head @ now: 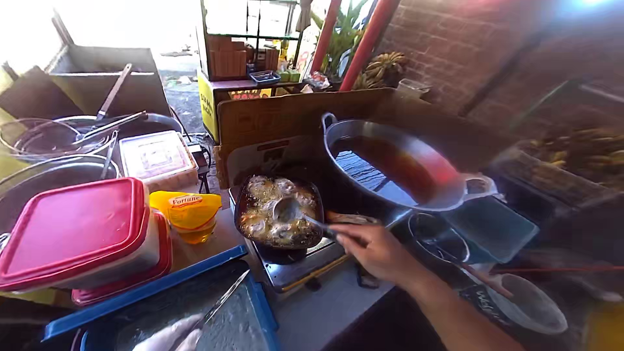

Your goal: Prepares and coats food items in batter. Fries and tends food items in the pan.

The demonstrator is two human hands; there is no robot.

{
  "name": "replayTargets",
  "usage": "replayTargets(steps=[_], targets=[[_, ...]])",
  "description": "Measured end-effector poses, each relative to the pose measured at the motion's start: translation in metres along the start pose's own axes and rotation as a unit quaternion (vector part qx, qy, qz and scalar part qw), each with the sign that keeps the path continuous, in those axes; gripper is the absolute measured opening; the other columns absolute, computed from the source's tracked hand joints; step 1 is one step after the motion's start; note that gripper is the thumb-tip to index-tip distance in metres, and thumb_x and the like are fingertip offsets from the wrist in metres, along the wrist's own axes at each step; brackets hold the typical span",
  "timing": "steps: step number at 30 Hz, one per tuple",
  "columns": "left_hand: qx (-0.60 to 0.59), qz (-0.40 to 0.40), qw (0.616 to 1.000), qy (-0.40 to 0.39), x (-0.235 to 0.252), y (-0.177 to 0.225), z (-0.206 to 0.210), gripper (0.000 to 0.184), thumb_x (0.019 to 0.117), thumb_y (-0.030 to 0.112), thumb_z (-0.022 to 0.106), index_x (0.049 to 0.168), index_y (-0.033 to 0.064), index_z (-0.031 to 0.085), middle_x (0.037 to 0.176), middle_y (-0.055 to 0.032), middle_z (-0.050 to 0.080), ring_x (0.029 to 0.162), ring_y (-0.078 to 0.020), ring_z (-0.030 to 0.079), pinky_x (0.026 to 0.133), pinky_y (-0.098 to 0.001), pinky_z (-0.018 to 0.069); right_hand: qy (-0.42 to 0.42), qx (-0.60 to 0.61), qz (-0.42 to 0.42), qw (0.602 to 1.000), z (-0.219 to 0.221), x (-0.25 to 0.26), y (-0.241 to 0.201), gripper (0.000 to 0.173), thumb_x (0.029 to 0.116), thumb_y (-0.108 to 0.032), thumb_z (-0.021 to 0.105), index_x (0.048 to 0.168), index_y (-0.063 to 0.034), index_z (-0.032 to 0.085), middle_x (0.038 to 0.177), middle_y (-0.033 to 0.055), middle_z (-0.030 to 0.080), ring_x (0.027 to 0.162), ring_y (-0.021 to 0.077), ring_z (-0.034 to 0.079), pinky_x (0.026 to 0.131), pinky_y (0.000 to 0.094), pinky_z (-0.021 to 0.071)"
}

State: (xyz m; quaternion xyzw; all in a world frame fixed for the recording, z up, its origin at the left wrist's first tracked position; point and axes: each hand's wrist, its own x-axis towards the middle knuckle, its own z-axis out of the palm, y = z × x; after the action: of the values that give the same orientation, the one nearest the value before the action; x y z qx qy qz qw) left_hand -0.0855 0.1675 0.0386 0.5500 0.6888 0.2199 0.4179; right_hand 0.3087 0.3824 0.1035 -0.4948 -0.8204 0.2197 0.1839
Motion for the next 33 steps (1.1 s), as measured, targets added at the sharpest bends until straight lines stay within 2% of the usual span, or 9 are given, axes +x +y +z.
replayTargets(steps=[2,4,8,13,15,18,23,27,33], targets=[[0.079,0.035,0.996,0.029,0.043,0.041,0.005,0.038,0.1041,0.042,0.052,0.132,0.0231,0.07,0.118,-0.0008,0.075,0.107,-0.0156,0.071,0.097,-0.0482,0.0571,0.031,-0.126,-0.009,0.992,-0.009,0.021,0.019,0.032,0.1068,-0.025,0.052,0.133,-0.0211,0.07,0.112,0.0039,0.075,0.099,0.02,0.073,0.09,0.0511,0.0595],[0.147,0.048,0.986,0.061,0.091,0.08,0.012,0.037,0.1034,0.048,0.05,0.13,0.032,0.071,0.113,0.0036,0.075,0.104,-0.0153,0.071,0.094,-0.0509,0.0575,0.012,-0.204,0.031,0.978,-0.014,0.04,0.029,0.033,0.1076,-0.024,0.049,0.134,-0.0216,0.069,0.11,0.0094,0.074,0.104,0.0291,0.071,0.089,0.0572,0.0572],[0.231,0.056,0.968,0.082,0.173,0.151,0.031,0.035,0.1042,0.047,0.05,0.129,0.034,0.07,0.115,-0.0001,0.075,0.108,-0.0223,0.071,0.093,-0.0564,0.0557,-0.028,-0.219,0.066,0.973,-0.014,0.059,0.044,0.036,0.109,-0.026,0.046,0.138,-0.0239,0.067,0.114,0.0106,0.073,0.107,0.0305,0.07,0.09,0.0547,0.0569],[0.317,0.051,0.942,0.1,0.24,0.195,0.06,0.032,0.1039,0.044,0.05,0.123,0.0294,0.072,0.115,-0.003,0.074,0.109,-0.0269,0.07,0.089,-0.0586,0.0558,-0.053,-0.192,0.067,0.978,-0.016,0.066,0.062,0.036,0.1092,-0.027,0.045,0.138,-0.0257,0.067,0.117,0.0082,0.073,0.112,0.0269,0.069,0.095,0.051,0.0557],[0.356,0.038,0.93,0.08,0.252,0.205,0.066,0.031,0.1035,0.043,0.051,0.116,0.0274,0.073,0.112,-0.0047,0.074,0.107,-0.0287,0.071,0.086,-0.0593,0.0561,-0.048,-0.18,0.067,0.98,-0.018,0.068,0.069,0.036,0.1093,-0.027,0.045,0.138,-0.0254,0.067,0.117,0.0076,0.073,0.111,0.0264,0.069,0.095,0.0503,0.0561],[0.391,0.02,0.918,0.06,0.258,0.218,0.07,0.031,0.1034,0.041,0.05,0.113,0.0246,0.074,0.109,-0.0068,0.075,0.104,-0.0305,0.071,0.084,-0.0599,0.0554,-0.024,-0.185,0.059,0.981,-0.014,0.07,0.081,0.033,0.1084,-0.026,0.047,0.134,-0.0256,0.069,0.111,0.0062,0.073,0.105,0.0259,0.071,0.088,0.0501,0.058],[0.437,0.011,0.894,0.095,0.255,0.233,0.075,0.031,0.1038,0.038,0.048,0.114,0.0202,0.072,0.114,-0.0081,0.073,0.107,-0.031,0.071,0.085,-0.0581,0.0565,-0.033,-0.167,0.064,0.983,-0.014,0.071,0.088,0.033,0.1076,-0.025,0.049,0.134,-0.0255,0.069,0.112,0.0061,0.072,0.104,0.0263,0.07,0.088,0.0504,0.0581],[0.465,-0.024,0.882,0.071,0.254,0.243,0.076,0.031,0.1025,0.037,0.049,0.108,0.0174,0.072,0.111,-0.0094,0.074,0.106,-0.0314,0.07,0.084,-0.0586,0.0557,-0.025,-0.159,0.057,0.985,-0.007,0.073,0.096,0.032,0.1066,-0.025,0.05,0.132,-0.0264,0.07,0.109,0.0059,0.072,0.101,0.0256,0.071,0.084,0.0495,0.0586],[0.473,-0.034,0.876,0.092,0.252,0.251,0.076,0.03,0.1016,0.037,0.049,0.107,0.0189,0.073,0.108,-0.009,0.074,0.103,-0.0315,0.071,0.082,-0.058,0.056,-0.035,-0.135,0.063,0.988,-0.006,0.076,0.099,0.034,0.107,-0.024,0.048,0.134,-0.026,0.069,0.113,0.0057,0.072,0.105,0.025,0.07,0.089,0.0488,0.0577]])
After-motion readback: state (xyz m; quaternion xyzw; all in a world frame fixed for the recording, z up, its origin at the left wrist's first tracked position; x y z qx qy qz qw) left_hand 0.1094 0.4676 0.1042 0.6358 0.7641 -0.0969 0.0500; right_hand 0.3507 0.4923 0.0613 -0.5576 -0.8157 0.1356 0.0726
